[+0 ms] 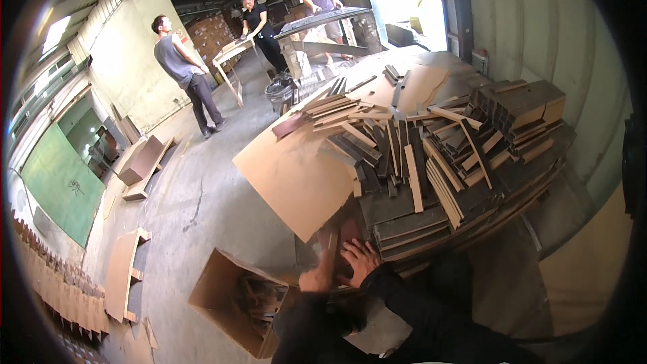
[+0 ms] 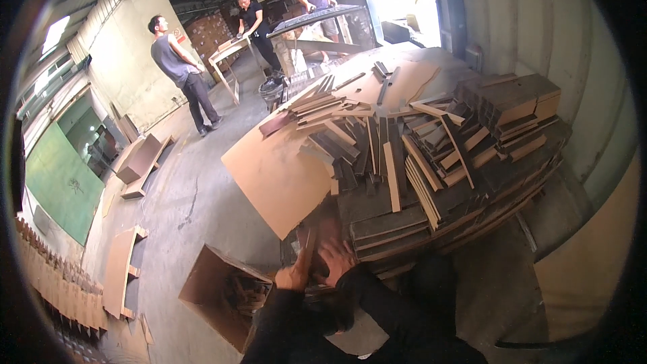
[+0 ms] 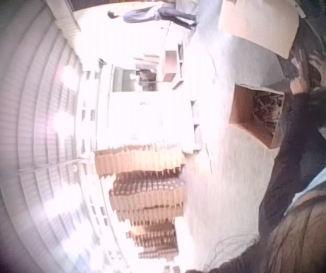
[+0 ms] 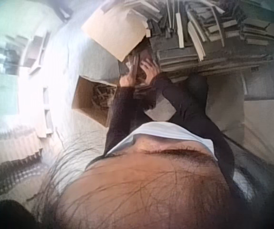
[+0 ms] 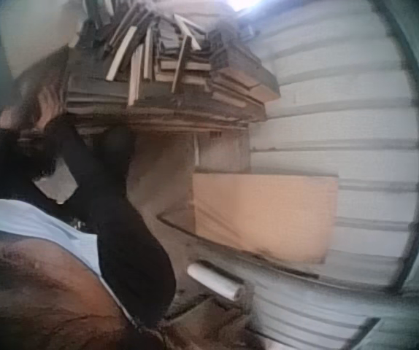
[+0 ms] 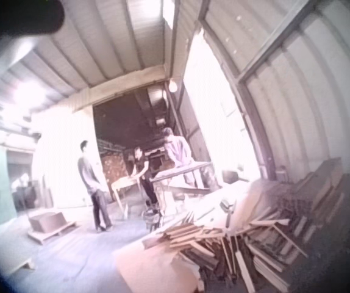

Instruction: The person sands the narrow edges of small wooden slats using a piece of sandpaper held in their right hand, then places each sanded slat into a cardboard box.

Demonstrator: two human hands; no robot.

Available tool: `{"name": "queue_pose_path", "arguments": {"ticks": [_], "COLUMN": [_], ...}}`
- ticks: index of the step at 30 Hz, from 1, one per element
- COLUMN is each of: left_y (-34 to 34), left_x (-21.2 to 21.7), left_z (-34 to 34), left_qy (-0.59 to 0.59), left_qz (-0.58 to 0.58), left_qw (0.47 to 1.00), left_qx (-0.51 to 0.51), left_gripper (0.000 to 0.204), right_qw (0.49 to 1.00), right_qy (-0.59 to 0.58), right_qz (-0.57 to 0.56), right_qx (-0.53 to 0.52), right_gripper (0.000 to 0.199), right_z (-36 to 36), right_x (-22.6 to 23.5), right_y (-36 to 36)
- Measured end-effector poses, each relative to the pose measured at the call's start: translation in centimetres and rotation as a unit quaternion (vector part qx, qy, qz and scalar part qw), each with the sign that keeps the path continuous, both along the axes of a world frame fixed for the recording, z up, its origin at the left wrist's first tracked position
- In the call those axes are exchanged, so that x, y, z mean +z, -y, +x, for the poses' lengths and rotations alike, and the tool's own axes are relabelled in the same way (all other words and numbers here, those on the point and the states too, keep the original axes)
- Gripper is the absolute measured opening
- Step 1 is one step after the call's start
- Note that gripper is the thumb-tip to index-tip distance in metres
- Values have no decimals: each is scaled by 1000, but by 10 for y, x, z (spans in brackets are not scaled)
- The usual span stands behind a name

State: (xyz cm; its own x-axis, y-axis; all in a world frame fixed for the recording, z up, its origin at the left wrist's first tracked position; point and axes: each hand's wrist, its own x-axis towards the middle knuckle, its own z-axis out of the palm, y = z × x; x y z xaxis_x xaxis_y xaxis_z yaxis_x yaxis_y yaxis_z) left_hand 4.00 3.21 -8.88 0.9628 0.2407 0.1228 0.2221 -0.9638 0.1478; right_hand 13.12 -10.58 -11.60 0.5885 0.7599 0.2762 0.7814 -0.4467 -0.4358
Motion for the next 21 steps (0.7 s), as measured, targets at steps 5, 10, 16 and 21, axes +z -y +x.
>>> {"name": "queue_pose_path", "arguments": {"ticks": [5, 10, 16, 21], "left_y": [1, -21, -2, -18], "left_x": [11, -26, 2, -10], "left_z": [15, 47, -7, 55], "left_qy": [-11, 33, -4, 59], "left_qz": [21, 78, -6, 90], "left_qw": [999, 996, 1000, 994], "left_qx": [31, 26, 5, 20], "left_gripper": [53, 59, 65, 66], "right_qw": [1000, 1000, 1000, 1000], "right_qy": [-7, -8, -17, -19], "right_qz": [-5, 7, 21, -1], "right_qx": [6, 10, 7, 9], "right_gripper": [68, 64, 64, 66], "right_z": [1, 3, 1, 0], "right_x": [4, -2, 4, 4], "right_y": [-1, -1, -1, -4]}}
